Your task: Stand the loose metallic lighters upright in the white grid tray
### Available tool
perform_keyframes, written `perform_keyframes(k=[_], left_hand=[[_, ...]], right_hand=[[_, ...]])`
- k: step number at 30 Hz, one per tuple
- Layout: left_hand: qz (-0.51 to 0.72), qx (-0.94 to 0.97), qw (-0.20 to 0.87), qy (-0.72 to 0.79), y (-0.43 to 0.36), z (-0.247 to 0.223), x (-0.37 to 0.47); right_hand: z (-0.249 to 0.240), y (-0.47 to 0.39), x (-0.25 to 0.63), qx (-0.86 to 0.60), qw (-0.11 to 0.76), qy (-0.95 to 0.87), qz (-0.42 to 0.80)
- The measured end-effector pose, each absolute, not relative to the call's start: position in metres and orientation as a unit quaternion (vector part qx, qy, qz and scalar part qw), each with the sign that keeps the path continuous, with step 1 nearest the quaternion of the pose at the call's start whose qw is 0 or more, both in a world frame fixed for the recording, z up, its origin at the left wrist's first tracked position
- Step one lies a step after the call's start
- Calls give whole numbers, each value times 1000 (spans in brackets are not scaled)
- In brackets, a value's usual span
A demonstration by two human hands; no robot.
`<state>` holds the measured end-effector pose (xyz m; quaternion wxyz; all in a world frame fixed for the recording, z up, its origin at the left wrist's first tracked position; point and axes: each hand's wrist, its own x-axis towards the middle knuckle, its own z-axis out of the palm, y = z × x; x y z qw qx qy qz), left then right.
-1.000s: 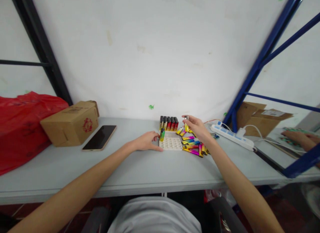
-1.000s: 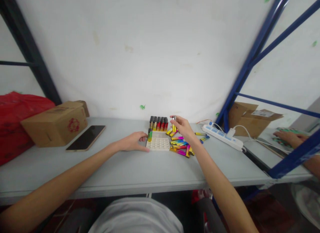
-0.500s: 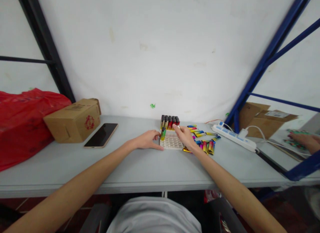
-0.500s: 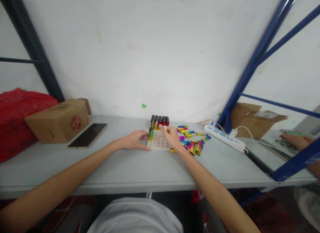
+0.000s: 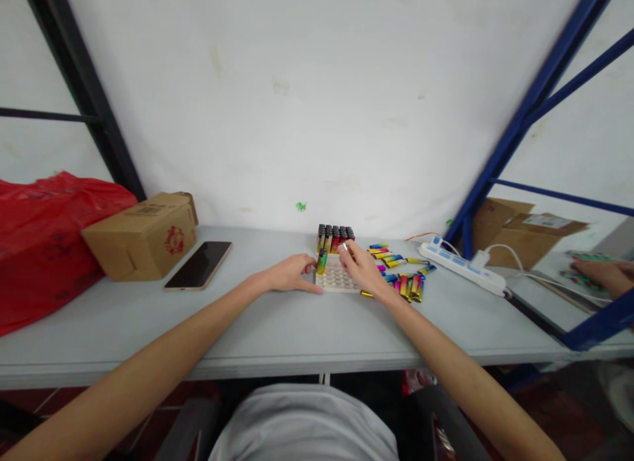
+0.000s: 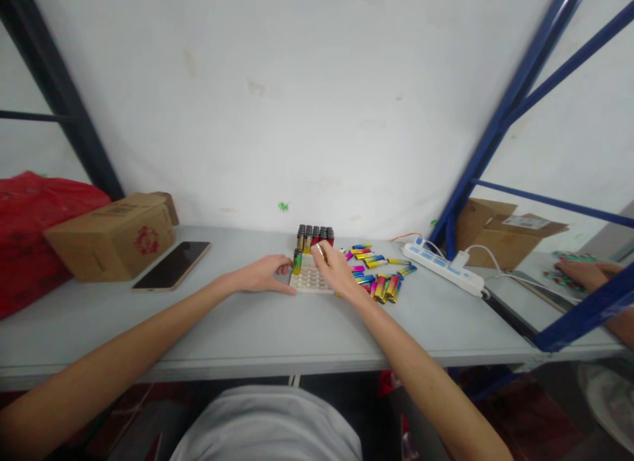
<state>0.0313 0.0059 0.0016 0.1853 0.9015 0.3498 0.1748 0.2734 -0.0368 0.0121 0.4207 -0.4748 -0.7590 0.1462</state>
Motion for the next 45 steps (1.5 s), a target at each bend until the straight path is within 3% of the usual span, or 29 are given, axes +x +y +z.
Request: perform_keyframes(k=[6,15,24,29,35,39,45], left_hand=[[174,904,185,344,6,1,31],[168,905,172,352,8,-2,31],[166,901,166,365,7,-1,32],[160,900,177,365,6,3,32],[153,906,170,357,5,5,32],[149,905,167,362,6,5,31],[152,900,168,372,5,4,30]], right_hand=[[18,-42,272,-430,357,-827,50],[7,-37,269,-446,326,-826,112],[7,-30,258,-472,197,-858,-47],[9,-35,253,-458,177,-870,-40],[17,-6,311,-504,259,-823,-34],[23,36,373,-582,180,-788,-88],[14,75,418,-605,81,-790,-49]])
